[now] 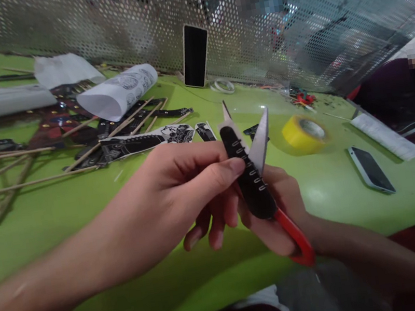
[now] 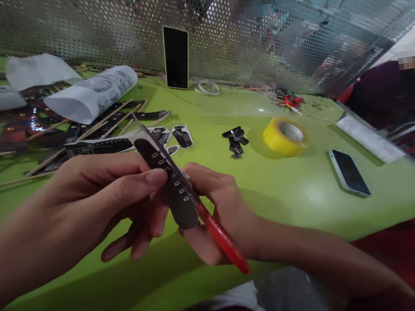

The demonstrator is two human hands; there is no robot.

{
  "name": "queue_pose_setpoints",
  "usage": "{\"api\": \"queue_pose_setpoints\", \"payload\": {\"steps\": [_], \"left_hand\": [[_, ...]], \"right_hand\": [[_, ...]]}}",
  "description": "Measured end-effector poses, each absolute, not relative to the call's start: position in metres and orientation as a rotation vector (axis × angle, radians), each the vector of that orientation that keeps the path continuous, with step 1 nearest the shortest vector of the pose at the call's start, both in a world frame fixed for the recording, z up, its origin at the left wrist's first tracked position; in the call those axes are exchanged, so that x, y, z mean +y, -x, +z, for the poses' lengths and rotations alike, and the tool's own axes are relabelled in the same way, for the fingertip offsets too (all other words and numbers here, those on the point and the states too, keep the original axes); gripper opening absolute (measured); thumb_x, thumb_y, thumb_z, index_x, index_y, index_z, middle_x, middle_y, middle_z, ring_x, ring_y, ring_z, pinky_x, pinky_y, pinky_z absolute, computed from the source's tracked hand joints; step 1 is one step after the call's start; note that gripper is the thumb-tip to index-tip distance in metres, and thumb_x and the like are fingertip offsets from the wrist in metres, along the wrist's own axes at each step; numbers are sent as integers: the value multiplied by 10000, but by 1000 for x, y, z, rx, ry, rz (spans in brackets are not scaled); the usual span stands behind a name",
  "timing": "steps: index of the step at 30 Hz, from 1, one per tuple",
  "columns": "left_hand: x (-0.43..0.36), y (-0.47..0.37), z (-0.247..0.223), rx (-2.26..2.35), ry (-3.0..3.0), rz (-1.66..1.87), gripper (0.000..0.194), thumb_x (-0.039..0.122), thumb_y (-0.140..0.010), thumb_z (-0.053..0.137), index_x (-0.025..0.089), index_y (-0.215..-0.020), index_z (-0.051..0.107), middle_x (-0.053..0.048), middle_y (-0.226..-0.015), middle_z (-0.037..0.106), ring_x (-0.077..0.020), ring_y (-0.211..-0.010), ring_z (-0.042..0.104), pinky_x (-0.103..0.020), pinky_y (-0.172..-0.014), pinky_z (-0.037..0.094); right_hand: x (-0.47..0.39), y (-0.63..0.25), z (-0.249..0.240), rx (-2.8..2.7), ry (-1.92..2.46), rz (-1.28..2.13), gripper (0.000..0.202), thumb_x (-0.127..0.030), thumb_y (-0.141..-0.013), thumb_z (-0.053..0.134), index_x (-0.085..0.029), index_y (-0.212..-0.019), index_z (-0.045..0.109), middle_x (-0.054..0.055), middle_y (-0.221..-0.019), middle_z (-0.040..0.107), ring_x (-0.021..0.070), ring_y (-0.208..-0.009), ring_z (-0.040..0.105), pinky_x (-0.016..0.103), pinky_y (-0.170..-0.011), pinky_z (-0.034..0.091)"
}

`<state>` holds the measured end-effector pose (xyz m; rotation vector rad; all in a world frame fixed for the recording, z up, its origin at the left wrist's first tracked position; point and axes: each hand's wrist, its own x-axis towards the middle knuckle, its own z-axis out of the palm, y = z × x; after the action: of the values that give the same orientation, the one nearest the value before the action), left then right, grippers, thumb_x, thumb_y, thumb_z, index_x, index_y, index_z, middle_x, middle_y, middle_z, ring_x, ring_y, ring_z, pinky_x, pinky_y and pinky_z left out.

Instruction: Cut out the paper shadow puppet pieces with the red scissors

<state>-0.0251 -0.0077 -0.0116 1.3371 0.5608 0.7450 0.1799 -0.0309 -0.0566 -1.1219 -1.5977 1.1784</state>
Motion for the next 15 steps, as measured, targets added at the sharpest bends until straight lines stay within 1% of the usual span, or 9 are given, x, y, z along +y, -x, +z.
{"api": "queue_pose_setpoints", "payload": {"steps": [3,6,8,9,11,13,14,15], "left_hand": [[-8,24,-11,571,-1366,752,359,305,-1043,691,197,-701,671,23,-629,704,-90,-455,646,-124,-340,437],[-7,27,-9,596,-1450,752,390,333,-1068,654,209,-698,662,16,-626,713,-106,-449,658,-151,-338,447],[-4,32,-7,640,-1606,782,407,361,-1072,652,214,-695,693,18,-607,701,-97,-442,632,-158,-357,443],[-2,35,-6,680,-1711,815,399,381,-1071,666,220,-712,729,24,-595,687,-82,-435,596,-157,-363,420],[0,41,-4,763,-1887,937,339,413,-1073,699,246,-798,805,42,-601,676,-57,-438,533,-154,-374,370],[0,43,-3,786,-1901,1088,236,392,-1068,729,270,-889,824,63,-659,716,-50,-470,564,-142,-389,375],[-1,43,-2,783,-1859,1125,189,358,-1057,744,266,-904,807,67,-698,745,-56,-504,612,-136,-404,406],[-2,42,-2,745,-1816,1164,155,297,-1023,766,250,-876,780,77,-668,732,-48,-477,596,-127,-393,405]], "right_hand": [[-32,-178,-56,-1444,1129,1282,382,-438,-1067,555,-257,-734,608,26,-744,611,208,-704,599,363,-663,543],[-33,-176,-50,-1512,1143,1211,351,-341,-1054,522,-253,-721,588,14,-750,606,199,-713,593,350,-673,519],[-34,-176,-43,-1652,1147,1117,272,-208,-976,545,-245,-708,574,-2,-744,595,188,-729,587,330,-682,498],[-35,-177,-38,-1705,1146,1071,223,-139,-909,559,-241,-711,567,-14,-734,578,176,-718,567,314,-668,478],[-37,-177,-31,-1773,1149,971,200,-43,-780,558,-235,-726,537,-43,-712,518,142,-659,481,275,-602,415],[-39,-178,-28,-1820,1145,882,226,-15,-718,550,-234,-732,494,-64,-698,454,115,-606,378,249,-538,338],[-40,-179,-29,-1852,1138,859,229,-15,-710,553,-233,-736,488,-67,-701,448,108,-599,356,243,-526,320],[-41,-180,-31,-1871,1133,849,229,-16,-706,566,-232,-745,497,-68,-711,461,105,-604,363,240,-529,322]]}}
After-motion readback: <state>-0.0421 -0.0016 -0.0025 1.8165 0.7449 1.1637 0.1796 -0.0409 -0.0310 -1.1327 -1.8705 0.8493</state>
